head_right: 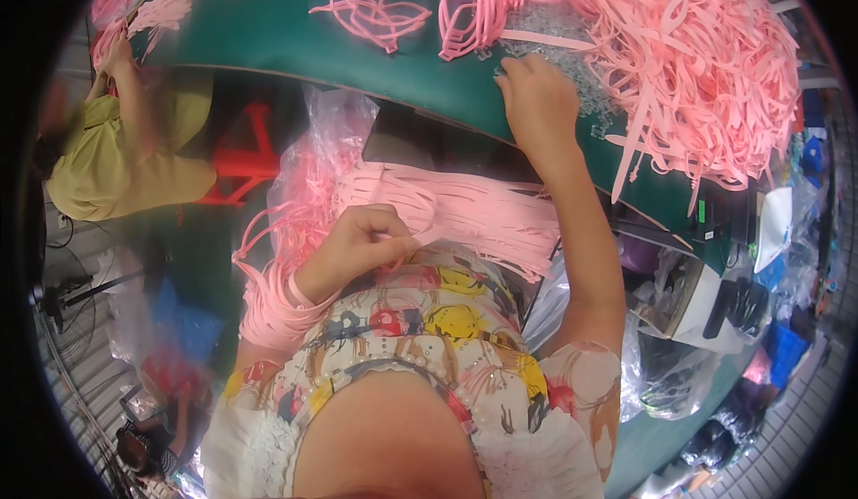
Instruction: The person sits at a green table and repeatedly picks up pink plastic strips and small clear plastic pieces. They insert the plastic pieces into the strips by hand, then place the assembled items into a pile on the table. The person continues this repetitive assembly process throughout the clip.
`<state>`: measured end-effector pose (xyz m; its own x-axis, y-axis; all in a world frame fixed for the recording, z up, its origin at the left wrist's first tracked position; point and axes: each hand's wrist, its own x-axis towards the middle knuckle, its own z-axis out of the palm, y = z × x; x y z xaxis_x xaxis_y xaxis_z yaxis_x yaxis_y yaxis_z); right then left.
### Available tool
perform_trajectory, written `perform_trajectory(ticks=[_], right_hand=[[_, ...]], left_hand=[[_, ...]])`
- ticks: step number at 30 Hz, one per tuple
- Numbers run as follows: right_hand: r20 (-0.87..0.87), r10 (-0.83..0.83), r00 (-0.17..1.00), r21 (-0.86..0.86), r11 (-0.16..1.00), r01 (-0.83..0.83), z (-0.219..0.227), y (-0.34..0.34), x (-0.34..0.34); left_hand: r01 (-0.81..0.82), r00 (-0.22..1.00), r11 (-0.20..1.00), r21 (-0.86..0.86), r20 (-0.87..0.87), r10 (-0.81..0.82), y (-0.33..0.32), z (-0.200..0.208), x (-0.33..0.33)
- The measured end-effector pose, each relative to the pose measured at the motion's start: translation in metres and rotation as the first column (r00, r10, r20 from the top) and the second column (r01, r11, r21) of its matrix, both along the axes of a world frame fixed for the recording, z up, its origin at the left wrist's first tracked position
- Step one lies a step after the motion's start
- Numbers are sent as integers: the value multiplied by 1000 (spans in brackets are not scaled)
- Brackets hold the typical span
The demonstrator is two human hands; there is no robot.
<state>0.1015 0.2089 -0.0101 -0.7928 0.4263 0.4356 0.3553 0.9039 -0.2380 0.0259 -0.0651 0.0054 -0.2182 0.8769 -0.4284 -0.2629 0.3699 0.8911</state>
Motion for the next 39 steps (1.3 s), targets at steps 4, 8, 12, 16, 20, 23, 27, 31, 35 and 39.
perform_trajectory(ticks=[4, 8, 12, 16, 20, 23, 27, 31, 35, 39], right_hand=[[56, 0, 998, -212, 977, 11, 1, 7, 1], [113, 25, 993, -253, 968, 4, 13, 6, 5], [32, 93, 995, -579, 813, -57, 27, -25, 11], [-324, 181, 929, -940, 46, -337, 21, -69, 25], [-286, 129, 950, -942, -217, -254, 23, -103, 37], [-375, 115, 920, -927, -57, -370, 14, -121, 41], [-360, 396, 845, -865, 197, -461, 8, -117, 43], [-341, 485, 806, -823, 261, -505, 11, -111, 44], [-391, 498, 774, -746, 322, -583, 3, -116, 43], [-470, 496, 730, -670, 339, -661, -3, -119, 40]], left_hand=[[-36, 998, 999, -11, 51, 36, -2, 2, 1], [-25, 999, 1000, 17, 27, 24, 1, 2, -1], [-55, 995, 997, -48, 82, 59, -2, 2, -3], [-102, 982, 994, -32, 159, 106, -4, 1, -5], [-97, 989, 995, -7, 110, 97, -2, 4, -5], [-85, 992, 996, 1, 89, 84, -2, 6, -4], [-95, 992, 995, 18, 88, 94, -7, 1, -3], [-125, 984, 991, 51, 133, 117, -10, 3, -5], [-144, 965, 989, 29, 224, 134, -11, 6, -6], [-136, 968, 990, 39, 216, 125, -13, 6, -7]])
